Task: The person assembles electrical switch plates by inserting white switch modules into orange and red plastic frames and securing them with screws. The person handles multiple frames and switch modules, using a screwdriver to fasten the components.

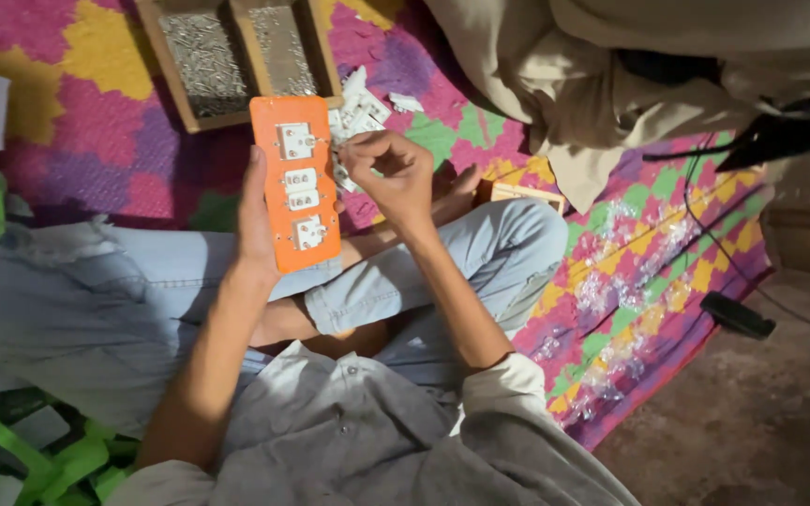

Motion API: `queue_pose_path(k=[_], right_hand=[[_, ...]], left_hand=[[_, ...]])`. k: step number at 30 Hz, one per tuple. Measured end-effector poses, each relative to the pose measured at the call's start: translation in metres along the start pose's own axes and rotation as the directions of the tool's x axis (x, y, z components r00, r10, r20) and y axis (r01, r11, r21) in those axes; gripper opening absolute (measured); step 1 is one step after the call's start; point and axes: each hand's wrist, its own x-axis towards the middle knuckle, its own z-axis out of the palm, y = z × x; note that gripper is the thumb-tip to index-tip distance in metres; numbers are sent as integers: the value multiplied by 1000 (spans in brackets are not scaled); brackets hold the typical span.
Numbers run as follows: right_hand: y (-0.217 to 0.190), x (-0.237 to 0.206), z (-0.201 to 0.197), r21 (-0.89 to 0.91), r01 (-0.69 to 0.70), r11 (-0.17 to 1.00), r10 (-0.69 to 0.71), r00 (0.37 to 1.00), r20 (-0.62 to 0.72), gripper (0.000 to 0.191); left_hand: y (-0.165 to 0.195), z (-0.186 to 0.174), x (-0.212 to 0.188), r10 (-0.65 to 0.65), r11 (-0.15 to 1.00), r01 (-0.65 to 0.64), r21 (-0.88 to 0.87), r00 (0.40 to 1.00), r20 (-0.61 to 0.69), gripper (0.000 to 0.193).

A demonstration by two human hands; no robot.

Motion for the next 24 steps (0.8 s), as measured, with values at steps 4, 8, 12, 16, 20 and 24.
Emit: queue_pose_path(k=[4, 8, 12, 16, 20, 24], right_hand=[[-4, -12, 3, -10, -42, 999, 41, 998, -47, 13], [-12, -10, 9, -67, -41, 997, 41, 999, 1, 21], [-20, -7, 13, -102, -43, 994, 44, 999, 13, 19], [-19, -6, 10, -79, -59, 995, 62, 997, 34, 19], [-15, -4, 3, -23, -140, 990, 141, 989, 34, 20], [-31, -5, -1, 44, -112, 993, 110, 993, 51, 14]], left_hand=[[-5, -3, 0, -23, 997, 25, 77, 999, -26, 76], [-8, -4, 3, -26, 998, 28, 62, 999, -20, 74], [-8, -2, 3, -17, 998, 19, 67, 1000, -23, 74], [-7, -1, 2, -15, 995, 17, 102, 1000, -15, 75], [-6, -2, 1, -23, 994, 25, 109, 1000, -20, 76], [-3, -3, -1, -12, 996, 13, 88, 1000, -16, 76]])
